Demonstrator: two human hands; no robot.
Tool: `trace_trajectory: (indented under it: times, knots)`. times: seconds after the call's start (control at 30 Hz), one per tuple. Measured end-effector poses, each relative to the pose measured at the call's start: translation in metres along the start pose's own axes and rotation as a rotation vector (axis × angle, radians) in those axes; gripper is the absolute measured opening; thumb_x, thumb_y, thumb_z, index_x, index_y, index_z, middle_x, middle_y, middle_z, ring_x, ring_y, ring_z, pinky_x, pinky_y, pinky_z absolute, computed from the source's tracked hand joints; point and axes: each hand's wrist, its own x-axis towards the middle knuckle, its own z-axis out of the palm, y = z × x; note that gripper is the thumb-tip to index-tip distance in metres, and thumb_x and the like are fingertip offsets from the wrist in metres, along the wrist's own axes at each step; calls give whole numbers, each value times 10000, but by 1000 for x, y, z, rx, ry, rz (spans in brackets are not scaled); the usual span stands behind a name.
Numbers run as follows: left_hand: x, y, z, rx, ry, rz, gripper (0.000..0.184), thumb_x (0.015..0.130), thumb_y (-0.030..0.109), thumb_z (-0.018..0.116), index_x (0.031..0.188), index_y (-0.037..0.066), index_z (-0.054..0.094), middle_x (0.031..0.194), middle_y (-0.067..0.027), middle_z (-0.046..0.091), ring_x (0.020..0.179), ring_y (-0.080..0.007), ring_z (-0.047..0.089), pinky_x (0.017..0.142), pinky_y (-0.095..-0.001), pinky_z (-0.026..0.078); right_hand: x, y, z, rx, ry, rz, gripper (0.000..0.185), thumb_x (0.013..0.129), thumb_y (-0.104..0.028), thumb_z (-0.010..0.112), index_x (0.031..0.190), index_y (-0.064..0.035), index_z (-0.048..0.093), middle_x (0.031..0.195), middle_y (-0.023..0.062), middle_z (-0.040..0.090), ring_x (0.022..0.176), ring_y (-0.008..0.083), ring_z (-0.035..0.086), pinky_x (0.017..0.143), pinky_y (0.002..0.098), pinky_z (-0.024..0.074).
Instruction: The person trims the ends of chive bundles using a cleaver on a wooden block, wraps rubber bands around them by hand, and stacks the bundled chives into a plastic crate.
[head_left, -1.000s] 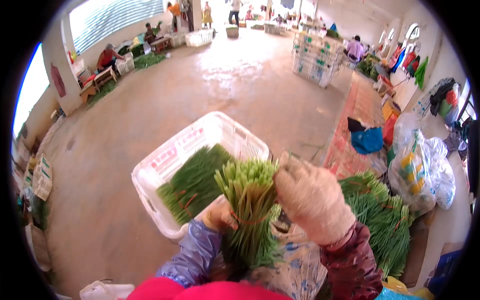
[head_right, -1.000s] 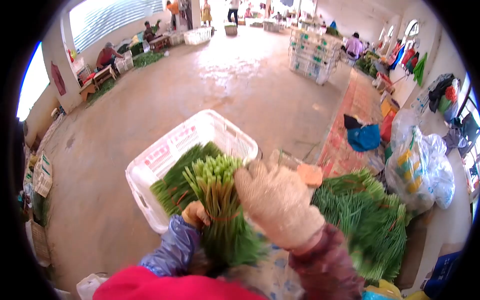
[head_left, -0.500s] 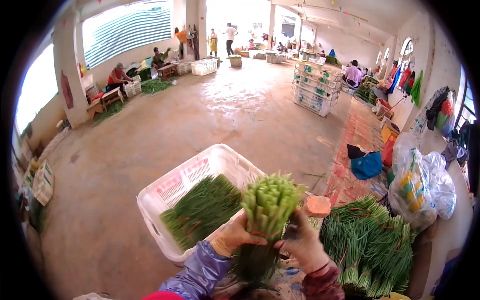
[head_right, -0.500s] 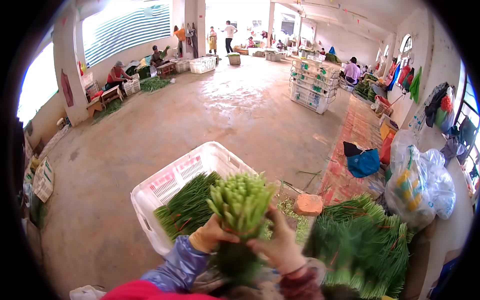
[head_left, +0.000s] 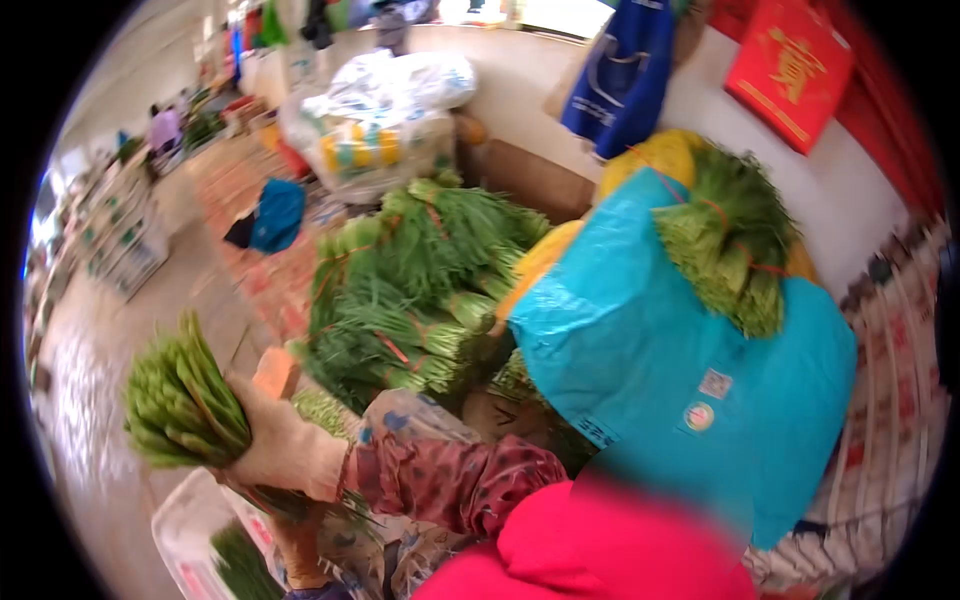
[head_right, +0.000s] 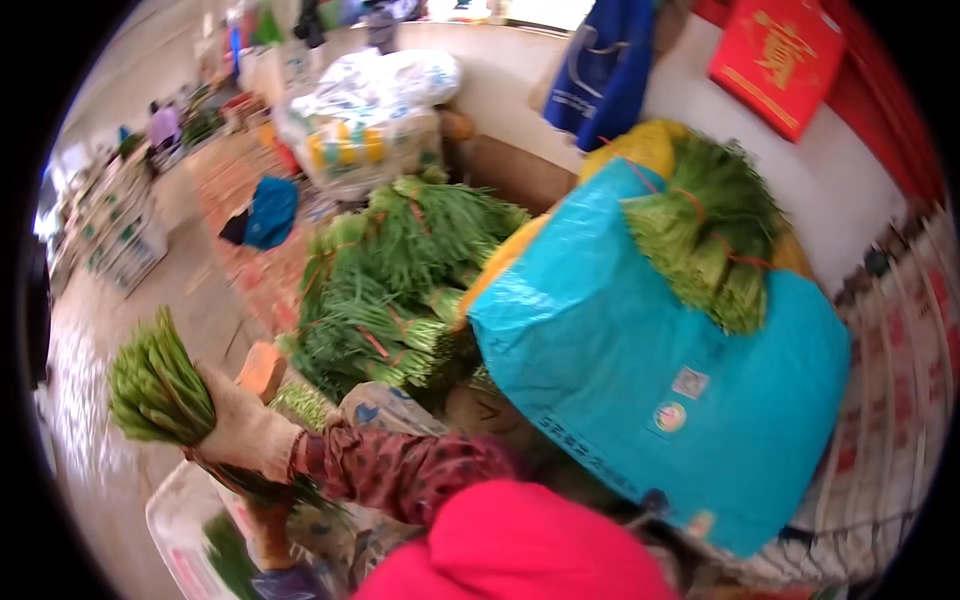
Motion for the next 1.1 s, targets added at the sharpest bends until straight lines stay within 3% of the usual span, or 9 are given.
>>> trace_trajectory:
  times: [0.17, 0.23, 0.33, 0.43, 0.53, 0.67, 0.9, 1.0, 1.1]
  knots:
    - [-26, -104, -13, 1010, -293, 230, 729, 687, 16, 793, 1361, 40, 515, 1162, -93, 590, 1059, -218, 572, 861, -345, 503, 42, -63, -88, -103, 359, -460, 833, 663, -94, 849, 1383, -40, 433, 1224, 157, 645, 1139, 263, 629, 981, 356, 507]
    - [-15, -115, -17, 866, -722, -235, 633, 706, 53, 756, 1314, 57, 578, 1014, -78, 635, 910, -198, 609, 799, -311, 500, 44, -117, -139, -224, 395, -451, 835, 647, -95, 872, 1363, -19, 448, 1212, 146, 655, 1106, 259, 642, 964, 356, 524]
    - [-15, -132, -17, 420, -223, -427, 542, 737, 56, 721, 1268, 67, 614, 938, -59, 617, 867, -179, 588, 771, -314, 495, 37, -194, -210, -251, 354, -561, 734, 627, -94, 893, 1256, -6, 526, 1108, 126, 678, 1031, 210, 660, 910, 362, 549]
    - [-13, -122, -13, 248, -111, -404, 517, 773, -22, 664, 1284, -3, 589, 906, -20, 573, 778, -128, 544, 677, -279, 498, 1, -270, -280, -833, 454, -557, 661, 700, -79, 825, 1285, -42, 519, 1138, 110, 650, 1023, 205, 638, 929, 360, 526]
    - [-10, -91, -5, 411, -249, -421, 539, 777, -19, 641, 1312, 9, 587, 936, -33, 646, 818, -122, 583, 707, -294, 512, -62, -324, -333, -1440, 564, -363, 653, 735, -74, 777, 1324, -49, 497, 1202, 118, 616, 1083, 225, 607, 970, 366, 491]
    - [-24, -90, -10, 533, -277, -361, 610, 801, 289, 744, 1339, 56, 578, 1094, -171, 678, 1002, -289, 633, 885, -376, 496, -181, -375, -454, -2021, 525, -3, 644, 782, -67, 713, 1378, -57, 469, 1288, 128, 572, 1162, 252, 566, 1025, 374, 446]
    - [-25, -69, -2, 669, -292, -427, 611, 841, 368, 746, 1329, 42, 574, 1002, -164, 673, 940, -290, 637, 821, -372, 486, -402, -306, -699, -2268, 378, 473, 720, 788, -7, 633, 1469, -60, 404, 1422, 152, 496, 1306, 289, 484, 1118, 385, 364]
    - [-26, -70, -7, 734, -357, -346, 577, 857, 339, 721, 1340, 62, 568, 1014, -162, 674, 961, -315, 639, 850, -373, 483, -399, -296, -656, -1797, 615, 491, 743, 775, 20, 619, 1477, -78, 397, 1446, 168, 474, 1329, 283, 458, 1120, 387, 362]
    - [-21, -67, -5, 762, -384, -440, 590, 848, 369, 696, 1347, 82, 566, 1250, -189, 640, 1189, -335, 590, 1013, -400, 443, -326, -334, -607, -2178, 279, 1131, 602, 862, 3, 507, 1452, -97, 439, 1401, 206, 517, 1292, 321, 493, 1097, 386, 383]
